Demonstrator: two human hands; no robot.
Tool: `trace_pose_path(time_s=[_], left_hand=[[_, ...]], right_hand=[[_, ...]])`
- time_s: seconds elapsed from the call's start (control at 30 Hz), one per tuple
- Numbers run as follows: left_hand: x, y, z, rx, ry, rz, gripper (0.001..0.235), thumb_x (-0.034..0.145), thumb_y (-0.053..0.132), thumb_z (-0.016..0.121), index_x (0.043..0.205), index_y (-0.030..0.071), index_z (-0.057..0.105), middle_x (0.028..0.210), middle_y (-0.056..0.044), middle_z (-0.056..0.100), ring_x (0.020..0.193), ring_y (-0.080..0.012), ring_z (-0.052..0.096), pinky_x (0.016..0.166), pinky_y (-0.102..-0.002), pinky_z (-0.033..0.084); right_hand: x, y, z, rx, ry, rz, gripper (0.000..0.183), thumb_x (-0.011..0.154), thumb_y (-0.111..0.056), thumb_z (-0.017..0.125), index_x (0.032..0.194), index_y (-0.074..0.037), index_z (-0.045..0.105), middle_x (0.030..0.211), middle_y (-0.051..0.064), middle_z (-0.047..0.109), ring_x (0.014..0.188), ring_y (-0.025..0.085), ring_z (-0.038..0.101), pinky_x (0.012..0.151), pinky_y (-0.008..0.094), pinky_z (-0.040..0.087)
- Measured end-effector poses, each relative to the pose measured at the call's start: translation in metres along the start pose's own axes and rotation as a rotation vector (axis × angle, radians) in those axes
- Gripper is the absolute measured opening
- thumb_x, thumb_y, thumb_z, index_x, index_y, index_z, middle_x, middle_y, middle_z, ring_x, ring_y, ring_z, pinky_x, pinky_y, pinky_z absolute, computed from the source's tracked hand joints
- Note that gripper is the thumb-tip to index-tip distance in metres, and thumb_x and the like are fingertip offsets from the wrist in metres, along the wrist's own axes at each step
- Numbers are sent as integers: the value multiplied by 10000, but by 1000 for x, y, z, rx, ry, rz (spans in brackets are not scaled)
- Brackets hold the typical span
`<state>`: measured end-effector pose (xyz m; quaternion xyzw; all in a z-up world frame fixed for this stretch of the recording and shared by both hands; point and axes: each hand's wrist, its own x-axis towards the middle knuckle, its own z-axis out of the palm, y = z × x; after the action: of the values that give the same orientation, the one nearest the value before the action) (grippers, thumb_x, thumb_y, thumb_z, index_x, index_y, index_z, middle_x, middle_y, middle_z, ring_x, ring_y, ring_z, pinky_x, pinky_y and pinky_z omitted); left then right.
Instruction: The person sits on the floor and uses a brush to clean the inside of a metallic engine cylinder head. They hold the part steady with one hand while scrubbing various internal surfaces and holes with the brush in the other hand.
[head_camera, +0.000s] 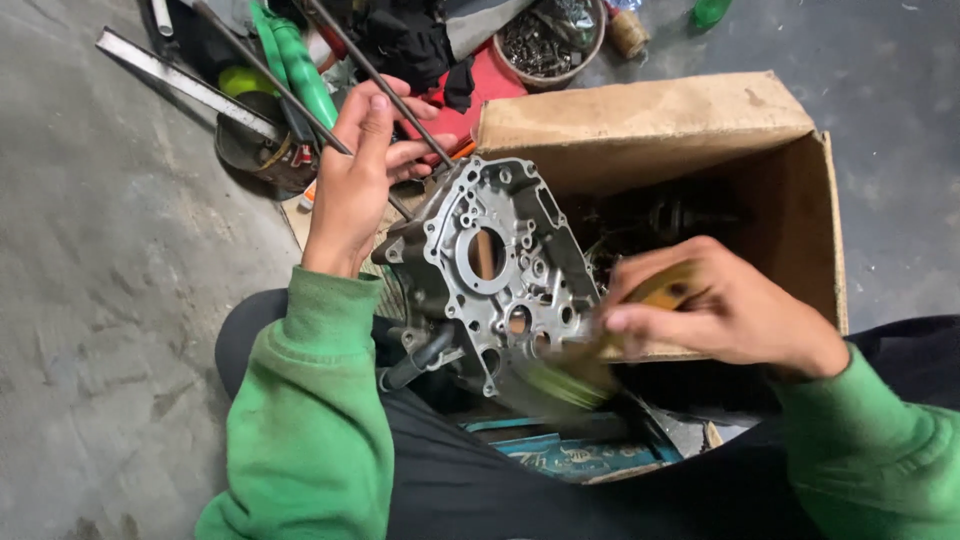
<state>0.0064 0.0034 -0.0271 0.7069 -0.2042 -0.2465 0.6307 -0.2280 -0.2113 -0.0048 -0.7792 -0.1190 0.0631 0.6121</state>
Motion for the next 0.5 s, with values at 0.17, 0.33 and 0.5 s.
trace_pose_path(time_s=[0.17,0.33,0.5], left_hand=[[5,-3,3,-2,22,-34,319,1047,432,388,1192,180,519,1141,-17,693,1008,-239,816,753,-229,574],[10,-6,4,-7,41,-67,304,1056,401,366,1184,170,517,1128,-20,700,993,-237,823,736,-219,554],[6,-4,4,-7,48,-68,345,1035,444,393,1194,168,524,1130,-17,695,992,-245,822,746,-230,573]], right_hand=[[-8,0,-1,28,51,64,296,933,-308,638,839,-65,777,814,50,818,624,124,788,531,211,668],[-5,-1,-1,80,97,3,249,939,-262,647,1065,-88,771,918,60,833,701,122,831,603,194,733],[-5,-1,0,44,-71,21,318,944,-311,634,787,-74,775,785,28,786,584,85,776,494,165,679]])
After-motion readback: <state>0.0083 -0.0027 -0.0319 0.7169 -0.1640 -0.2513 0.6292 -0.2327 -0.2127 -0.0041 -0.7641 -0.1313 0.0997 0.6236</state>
